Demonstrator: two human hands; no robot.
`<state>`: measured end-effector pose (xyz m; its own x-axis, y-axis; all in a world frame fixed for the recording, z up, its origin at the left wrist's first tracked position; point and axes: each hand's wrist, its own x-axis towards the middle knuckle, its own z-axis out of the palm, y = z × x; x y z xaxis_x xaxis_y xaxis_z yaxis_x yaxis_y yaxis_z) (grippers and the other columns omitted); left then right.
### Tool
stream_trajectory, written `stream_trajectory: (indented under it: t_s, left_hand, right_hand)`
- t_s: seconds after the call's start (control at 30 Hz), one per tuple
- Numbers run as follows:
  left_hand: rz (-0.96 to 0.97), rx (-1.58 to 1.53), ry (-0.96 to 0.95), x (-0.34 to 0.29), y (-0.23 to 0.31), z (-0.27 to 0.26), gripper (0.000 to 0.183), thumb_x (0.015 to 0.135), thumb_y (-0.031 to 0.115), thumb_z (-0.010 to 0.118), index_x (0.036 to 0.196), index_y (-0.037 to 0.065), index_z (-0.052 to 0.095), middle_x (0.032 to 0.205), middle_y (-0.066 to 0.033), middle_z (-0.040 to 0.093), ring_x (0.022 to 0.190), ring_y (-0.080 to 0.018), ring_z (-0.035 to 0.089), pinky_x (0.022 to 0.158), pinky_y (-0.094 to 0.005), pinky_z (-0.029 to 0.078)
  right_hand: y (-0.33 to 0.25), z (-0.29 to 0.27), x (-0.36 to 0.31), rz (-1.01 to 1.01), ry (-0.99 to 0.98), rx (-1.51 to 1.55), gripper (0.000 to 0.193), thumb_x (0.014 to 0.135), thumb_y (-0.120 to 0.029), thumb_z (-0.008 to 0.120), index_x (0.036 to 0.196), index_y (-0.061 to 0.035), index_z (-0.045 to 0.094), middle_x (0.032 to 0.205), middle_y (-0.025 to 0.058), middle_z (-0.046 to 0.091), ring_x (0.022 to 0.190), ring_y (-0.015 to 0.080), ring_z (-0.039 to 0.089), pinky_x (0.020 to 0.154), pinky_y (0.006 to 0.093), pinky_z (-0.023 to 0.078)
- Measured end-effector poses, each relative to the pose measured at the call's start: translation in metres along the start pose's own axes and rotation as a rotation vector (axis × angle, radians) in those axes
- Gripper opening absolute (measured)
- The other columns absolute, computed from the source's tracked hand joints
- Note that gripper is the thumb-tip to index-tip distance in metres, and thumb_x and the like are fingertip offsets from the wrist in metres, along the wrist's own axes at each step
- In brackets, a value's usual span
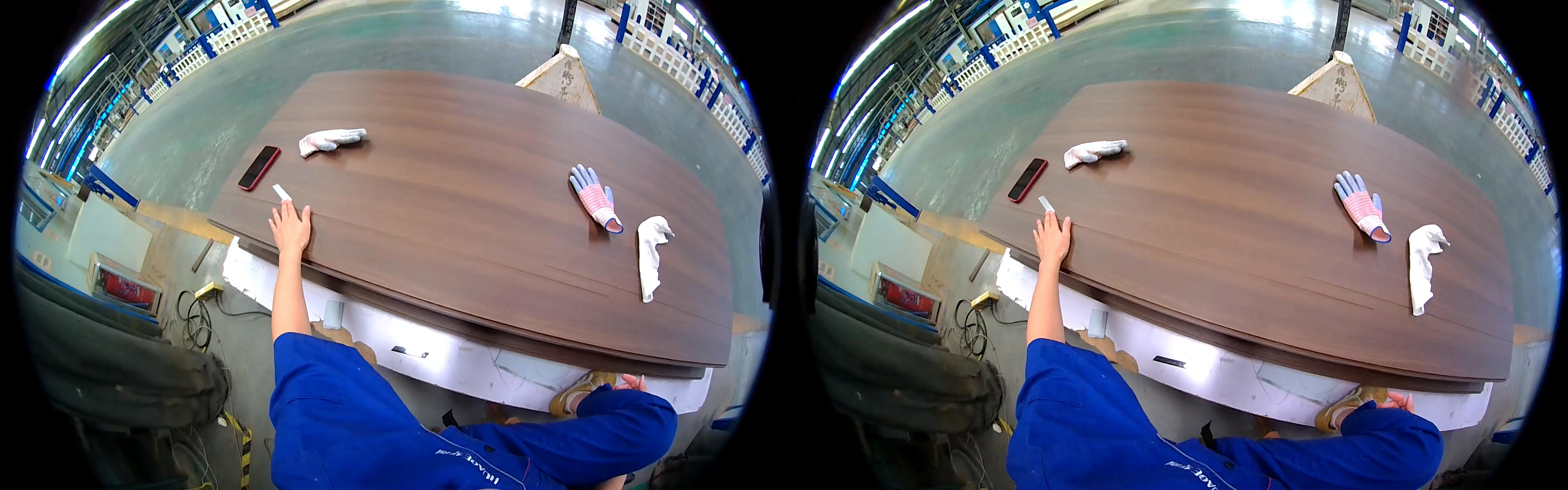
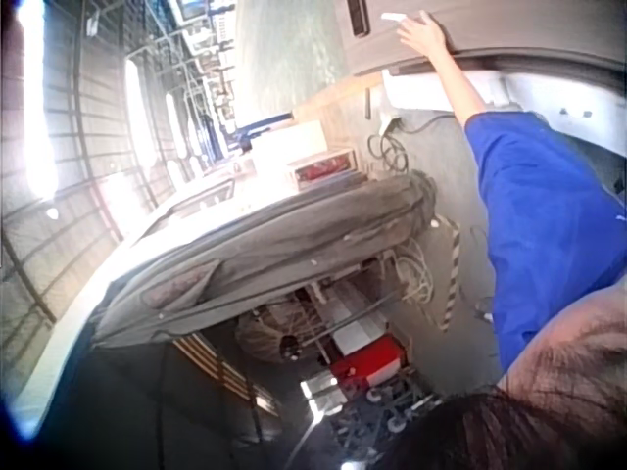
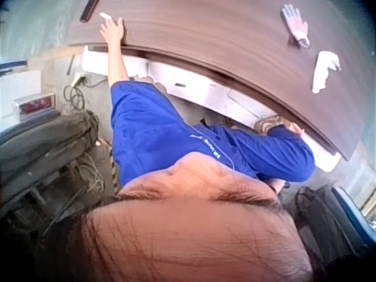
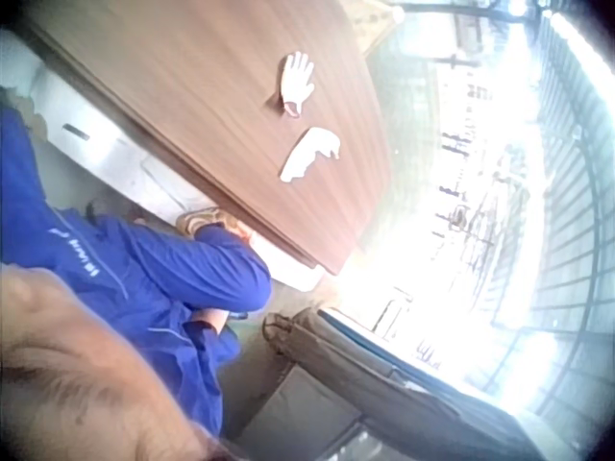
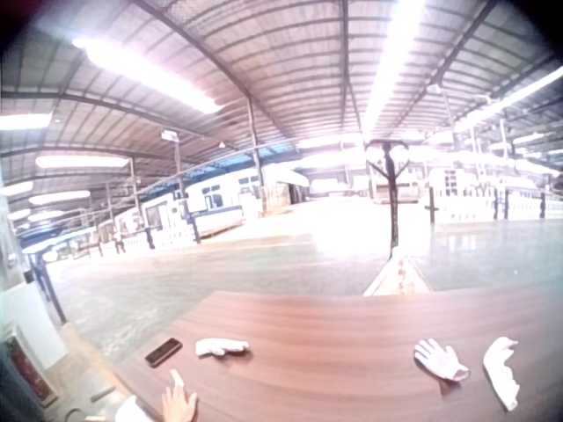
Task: The person uses a heat gun to apply heat along the edges of stacked wooden panels, then wipes the edges with a cloth. Later, the person uses a metal file to smooth the edges of the panels.
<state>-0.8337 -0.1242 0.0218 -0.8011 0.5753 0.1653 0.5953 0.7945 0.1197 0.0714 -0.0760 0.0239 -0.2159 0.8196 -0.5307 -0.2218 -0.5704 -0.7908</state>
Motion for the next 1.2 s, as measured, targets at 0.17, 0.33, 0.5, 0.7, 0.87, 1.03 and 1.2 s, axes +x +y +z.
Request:
stream_trajectory:
  t_s: [0.17,0.33,0.5,0.7,0.87,1.03,1.2]
  left_hand:
    - [0.221,-0.021,0.024,-0.030,0.016,-0.002,0.067,0.097,0.051,0.035,0.146,0.006,0.033,0.152,-0.0112,0.033,0.140,-0.0374,0.026,0.115,-0.0520,0.016]
    - [0.489,-0.064,0.053,-0.075,0.059,-0.007,0.067,0.096,0.047,0.040,0.145,0.002,0.033,0.150,-0.0137,0.034,0.141,-0.0354,0.025,0.116,-0.0501,0.015]
    - [0.760,-0.142,-0.029,-0.145,0.131,-0.028,0.070,0.094,0.047,0.044,0.146,0.002,0.029,0.150,-0.0147,0.033,0.143,-0.0336,0.022,0.116,-0.0489,0.013]
    - [1.085,-0.210,-0.104,-0.227,0.241,-0.042,0.070,0.095,0.045,0.044,0.146,0.001,0.028,0.150,-0.0151,0.033,0.143,-0.0316,0.021,0.117,-0.0471,0.012]
    - [1.288,-0.280,-0.162,-0.301,0.343,-0.045,0.072,0.095,0.049,0.042,0.145,-0.001,0.029,0.149,-0.0161,0.033,0.143,-0.0310,0.022,0.116,-0.0484,0.015]
    - [1.501,-0.410,-0.231,-0.384,0.434,-0.048,0.071,0.093,0.045,0.047,0.144,-0.002,0.030,0.147,-0.0201,0.033,0.142,-0.0316,0.024,0.116,-0.0486,0.017]
    - [1.686,-0.712,-0.422,-0.440,0.515,-0.070,0.064,0.090,0.031,0.058,0.142,0.000,0.035,0.143,-0.0196,0.039,0.138,-0.0342,0.031,0.114,-0.0485,0.023]
  right_hand:
    - [0.000,-0.002,0.003,-0.002,-0.037,0.007,0.061,0.100,-0.052,0.027,0.122,-0.0021,0.053,0.104,0.0237,0.065,0.094,0.0341,0.065,0.086,0.0466,0.053]
    - [0.000,-0.006,0.002,-0.022,-0.092,0.026,0.061,0.100,-0.052,0.027,0.122,-0.0021,0.053,0.103,0.0238,0.065,0.093,0.0342,0.065,0.085,0.0467,0.053]
    - [0.004,-0.005,-0.002,-0.030,-0.155,0.053,0.061,0.100,-0.052,0.027,0.122,-0.0022,0.053,0.103,0.0240,0.065,0.093,0.0344,0.065,0.085,0.0468,0.053]
    - [0.002,-0.003,-0.014,-0.015,-0.242,0.103,0.060,0.101,-0.051,0.026,0.125,-0.0022,0.052,0.106,0.0247,0.064,0.096,0.0345,0.065,0.088,0.0470,0.052]
    - [-0.011,0.021,-0.027,-0.028,-0.213,0.144,0.058,0.102,-0.046,0.029,0.124,0.0031,0.052,0.104,0.0242,0.065,0.095,0.0325,0.065,0.086,0.0424,0.053]
    - [-0.012,0.034,-0.033,-0.062,-0.118,0.118,0.049,0.100,-0.039,0.039,0.117,0.0039,0.057,0.093,0.0196,0.067,0.083,0.0261,0.067,0.078,0.0373,0.055]
    - [-0.038,0.021,-0.049,-0.121,0.062,0.105,0.036,0.099,-0.029,0.050,0.115,0.0013,0.059,0.091,0.0147,0.068,0.081,0.0191,0.066,0.074,0.0277,0.053]
